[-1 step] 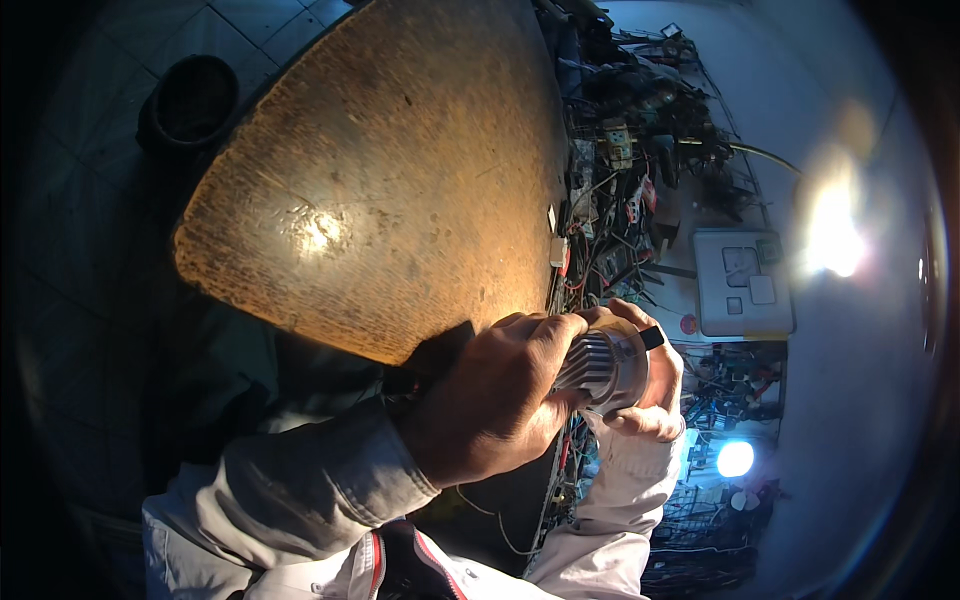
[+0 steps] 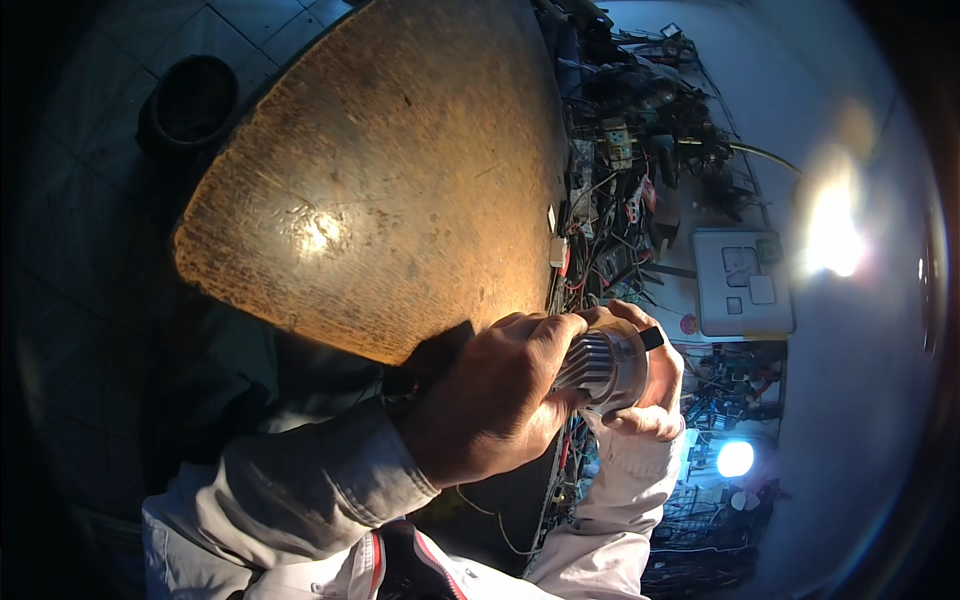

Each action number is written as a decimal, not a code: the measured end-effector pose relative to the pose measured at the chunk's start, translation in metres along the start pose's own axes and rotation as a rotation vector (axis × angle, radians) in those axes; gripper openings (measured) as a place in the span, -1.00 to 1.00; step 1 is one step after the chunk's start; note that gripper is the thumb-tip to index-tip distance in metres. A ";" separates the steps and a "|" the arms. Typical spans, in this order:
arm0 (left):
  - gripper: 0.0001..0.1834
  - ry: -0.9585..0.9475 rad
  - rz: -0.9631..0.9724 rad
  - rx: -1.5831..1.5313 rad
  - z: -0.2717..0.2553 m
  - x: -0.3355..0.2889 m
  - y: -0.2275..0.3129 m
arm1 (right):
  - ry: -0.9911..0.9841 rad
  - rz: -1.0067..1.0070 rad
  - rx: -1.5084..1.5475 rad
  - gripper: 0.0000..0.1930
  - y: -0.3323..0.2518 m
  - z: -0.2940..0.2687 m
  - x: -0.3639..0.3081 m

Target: The person assembles a small electronic device by attaching a circular metal component to a white plastic base, then connects wires to a small green circuit board and a white connector. The person handles the components by hand and places them on a cluttered workbench.

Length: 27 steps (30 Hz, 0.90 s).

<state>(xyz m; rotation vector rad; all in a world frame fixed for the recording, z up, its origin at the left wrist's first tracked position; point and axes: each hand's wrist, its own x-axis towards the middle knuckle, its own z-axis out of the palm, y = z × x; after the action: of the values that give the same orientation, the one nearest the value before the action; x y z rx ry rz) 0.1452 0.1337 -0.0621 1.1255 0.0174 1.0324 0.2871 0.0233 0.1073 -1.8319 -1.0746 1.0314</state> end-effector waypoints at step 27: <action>-0.40 -0.029 -0.006 -0.001 -0.001 0.001 0.001 | 0.076 0.048 -0.020 0.37 0.014 -0.016 -0.005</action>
<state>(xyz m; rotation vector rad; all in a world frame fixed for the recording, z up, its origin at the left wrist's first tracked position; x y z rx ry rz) 0.1450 0.1355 -0.0616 1.1383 -0.0029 1.0106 0.3039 0.0100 0.1022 -1.9057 -1.0041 0.9738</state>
